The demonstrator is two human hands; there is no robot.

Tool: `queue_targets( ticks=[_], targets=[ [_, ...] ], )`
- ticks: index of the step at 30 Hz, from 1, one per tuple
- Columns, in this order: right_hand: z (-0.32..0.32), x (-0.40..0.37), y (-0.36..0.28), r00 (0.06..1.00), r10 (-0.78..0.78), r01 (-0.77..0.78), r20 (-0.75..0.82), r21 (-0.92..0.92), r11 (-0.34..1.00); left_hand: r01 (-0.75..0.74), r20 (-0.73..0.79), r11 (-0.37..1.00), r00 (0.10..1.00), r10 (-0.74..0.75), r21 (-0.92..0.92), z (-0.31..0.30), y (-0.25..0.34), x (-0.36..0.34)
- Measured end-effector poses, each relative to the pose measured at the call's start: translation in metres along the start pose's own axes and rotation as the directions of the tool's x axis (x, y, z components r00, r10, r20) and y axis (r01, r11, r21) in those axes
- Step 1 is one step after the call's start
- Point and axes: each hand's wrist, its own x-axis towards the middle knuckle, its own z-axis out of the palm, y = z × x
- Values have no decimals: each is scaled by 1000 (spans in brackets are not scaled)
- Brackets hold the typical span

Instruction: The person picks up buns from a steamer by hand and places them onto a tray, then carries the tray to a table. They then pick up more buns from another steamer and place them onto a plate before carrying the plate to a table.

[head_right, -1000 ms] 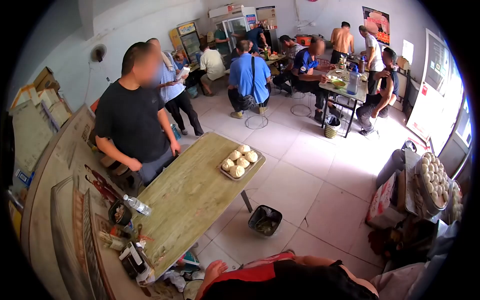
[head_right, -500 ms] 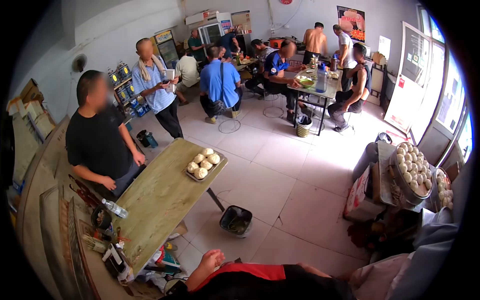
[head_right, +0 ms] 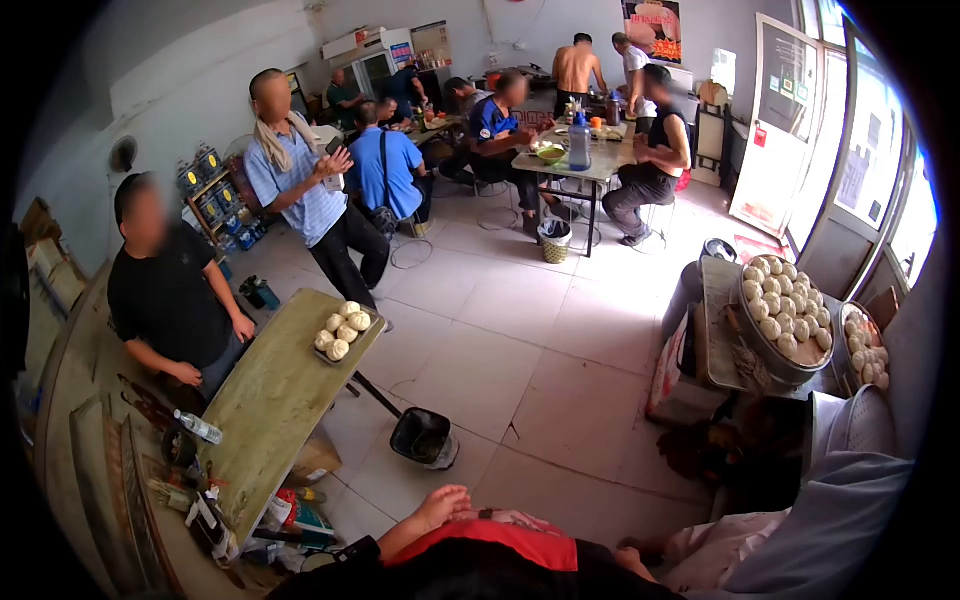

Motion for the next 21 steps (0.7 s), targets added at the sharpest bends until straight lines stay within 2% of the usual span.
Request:
queue_targets(
  ticks=[4,7,10,17,19,21],
  targets=[
    [-3,9,-15,999,-42,40,18,74,996,23,38,999,999,-24,22,34,27,-1],
    [-5,20,-24,998,-54,51,19,122,991,45,54,981,997,-57,191,43,34,28],
    [-11,32,-31,999,-38,36,4,165,986,69,11,981,997,-72,181,61,51,53],
    [-37,80,-41,986,125,-89,-113,282,955,109,83,956,987,-136,272,103,102,144],
    [-44,96,-32,967,191,-127,-171,327,937,133,89,947,982,-165,294,123,127,172],
    [-44,119,-8,945,217,-117,-245,368,922,79,139,953,982,-124,293,134,145,206]
  ],
)
